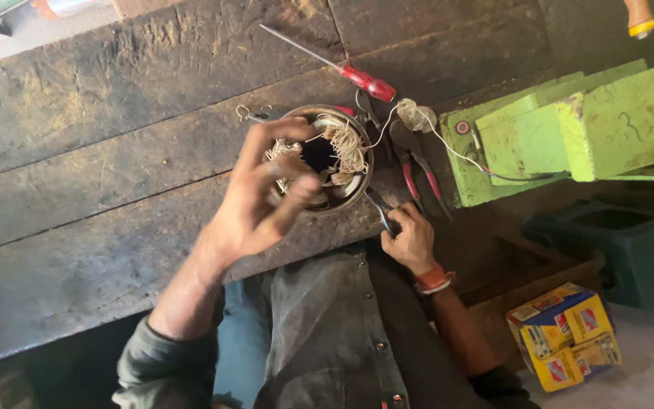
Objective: The person uses pliers and hands to pull and organize a bundle of thin wires from a cylindrical metal housing. They repeatedly pull sections of wire, separate strands, and reposition the bundle within the housing on a wooden workbench.
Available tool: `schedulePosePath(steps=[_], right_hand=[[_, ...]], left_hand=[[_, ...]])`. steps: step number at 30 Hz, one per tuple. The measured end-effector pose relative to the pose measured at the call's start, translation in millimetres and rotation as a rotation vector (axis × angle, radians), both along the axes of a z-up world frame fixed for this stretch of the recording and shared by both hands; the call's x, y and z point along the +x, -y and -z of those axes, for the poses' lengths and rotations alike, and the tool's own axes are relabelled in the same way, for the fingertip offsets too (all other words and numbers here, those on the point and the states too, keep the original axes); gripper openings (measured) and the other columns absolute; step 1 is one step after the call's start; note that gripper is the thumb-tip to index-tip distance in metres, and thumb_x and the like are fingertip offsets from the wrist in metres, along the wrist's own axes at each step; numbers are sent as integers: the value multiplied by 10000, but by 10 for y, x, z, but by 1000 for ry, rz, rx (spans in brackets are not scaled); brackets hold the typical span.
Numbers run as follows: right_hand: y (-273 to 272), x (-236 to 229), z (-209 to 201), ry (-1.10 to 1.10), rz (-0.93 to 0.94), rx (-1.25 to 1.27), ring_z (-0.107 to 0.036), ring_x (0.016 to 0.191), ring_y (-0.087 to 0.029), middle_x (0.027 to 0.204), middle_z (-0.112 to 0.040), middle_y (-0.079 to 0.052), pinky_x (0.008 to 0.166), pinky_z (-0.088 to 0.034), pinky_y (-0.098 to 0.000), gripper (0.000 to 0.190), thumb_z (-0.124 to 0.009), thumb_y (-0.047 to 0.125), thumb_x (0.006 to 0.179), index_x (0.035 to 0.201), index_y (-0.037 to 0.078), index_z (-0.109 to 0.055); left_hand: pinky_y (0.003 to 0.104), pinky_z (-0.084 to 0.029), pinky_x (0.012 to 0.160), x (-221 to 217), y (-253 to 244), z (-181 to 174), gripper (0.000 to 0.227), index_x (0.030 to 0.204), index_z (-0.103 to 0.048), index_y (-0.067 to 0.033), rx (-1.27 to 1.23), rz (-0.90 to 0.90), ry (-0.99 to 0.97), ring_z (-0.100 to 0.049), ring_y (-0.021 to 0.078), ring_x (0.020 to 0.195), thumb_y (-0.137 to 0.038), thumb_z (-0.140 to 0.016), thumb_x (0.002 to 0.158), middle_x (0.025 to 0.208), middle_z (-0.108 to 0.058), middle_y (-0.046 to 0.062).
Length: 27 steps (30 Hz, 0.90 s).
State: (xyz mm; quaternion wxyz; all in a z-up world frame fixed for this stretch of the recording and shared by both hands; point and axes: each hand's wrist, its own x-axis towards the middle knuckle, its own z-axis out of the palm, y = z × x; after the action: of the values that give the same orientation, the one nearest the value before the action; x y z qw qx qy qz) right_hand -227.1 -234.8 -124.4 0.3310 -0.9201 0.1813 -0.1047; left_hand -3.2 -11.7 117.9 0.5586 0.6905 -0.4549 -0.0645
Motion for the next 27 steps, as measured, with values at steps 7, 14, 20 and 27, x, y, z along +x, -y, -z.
schedulePosePath(steps=[7, 14, 20, 27], right_hand=[[47, -46, 77, -56, 81, 181, -638, 693, -311, 875, -623, -130, 644, -526, -411, 292, -770, 119, 694, 954, 17, -685], [92, -20, 132, 42, 158, 86, -658, 869, -361, 971, -628, -174, 754, -532, -436, 330, -800, 140, 754, 1017, -5, -663], [-2, 187, 28, 33, 229, -136, -620, 1059, -400, 1173, -577, -192, 895, -523, -467, 345, -820, 157, 794, 1077, 37, -664], [-22, 398, -715, 146, 124, -87, -634, 1182, -319, 1265, -606, -130, 968, -539, -439, 376, -854, 197, 857, 1160, 60, -677]], left_hand=[[414, -605, 754, 71, -415, 23, 299, 861, -672, -53, -474, -643, -67, -684, 249, 768, -240, -563, 1068, 888, -681, 119], [464, -538, 1022, 264, -498, 1022, 776, 1528, -300, 125, 448, -591, 91, -587, 411, 1271, -279, -725, 1020, 1415, -519, 342], [489, -389, 1214, -171, -339, 1067, 976, 1614, -283, 41, 57, -229, -280, -439, 447, 1494, -286, -820, 867, 1608, -412, 301], [436, -429, 1253, -119, 112, 728, 862, 1518, -394, -8, 44, -322, 31, -500, 369, 1468, -45, -826, 773, 1533, -496, 245]])
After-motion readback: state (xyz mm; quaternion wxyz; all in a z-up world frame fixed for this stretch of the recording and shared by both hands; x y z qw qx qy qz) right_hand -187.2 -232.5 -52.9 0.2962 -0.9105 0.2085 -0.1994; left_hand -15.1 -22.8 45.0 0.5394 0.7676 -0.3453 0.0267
